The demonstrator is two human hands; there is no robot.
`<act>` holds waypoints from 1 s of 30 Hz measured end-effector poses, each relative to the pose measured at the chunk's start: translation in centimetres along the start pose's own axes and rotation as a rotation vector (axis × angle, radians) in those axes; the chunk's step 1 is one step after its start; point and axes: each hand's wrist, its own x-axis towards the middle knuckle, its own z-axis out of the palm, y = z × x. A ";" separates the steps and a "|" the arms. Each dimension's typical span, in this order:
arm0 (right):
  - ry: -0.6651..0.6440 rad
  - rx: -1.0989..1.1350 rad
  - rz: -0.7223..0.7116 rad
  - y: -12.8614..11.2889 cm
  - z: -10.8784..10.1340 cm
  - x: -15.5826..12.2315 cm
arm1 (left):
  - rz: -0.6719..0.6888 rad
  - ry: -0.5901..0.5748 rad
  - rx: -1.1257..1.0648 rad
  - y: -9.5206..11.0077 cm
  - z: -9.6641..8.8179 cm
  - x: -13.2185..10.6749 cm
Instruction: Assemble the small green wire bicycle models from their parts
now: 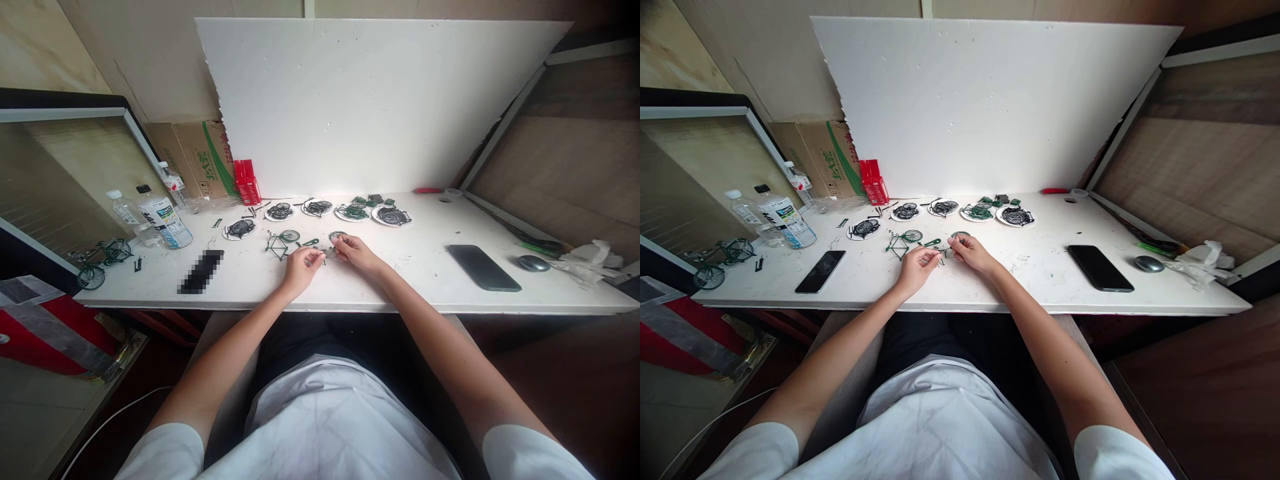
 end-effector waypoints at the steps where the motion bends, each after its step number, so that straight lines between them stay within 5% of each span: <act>1: 0.001 0.003 0.014 0.0 0.0 0.0 | 0.002 0.005 -0.002 0.1 0.0 0.0; 16: 0.003 0.003 -0.006 0.5 0.1 0.1 | -0.022 0.017 -0.038 0.6 -0.2 0.0; 30: 0.016 0.064 -0.005 -0.1 0.2 0.0 | -0.185 0.008 -0.256 -0.2 0.3 0.2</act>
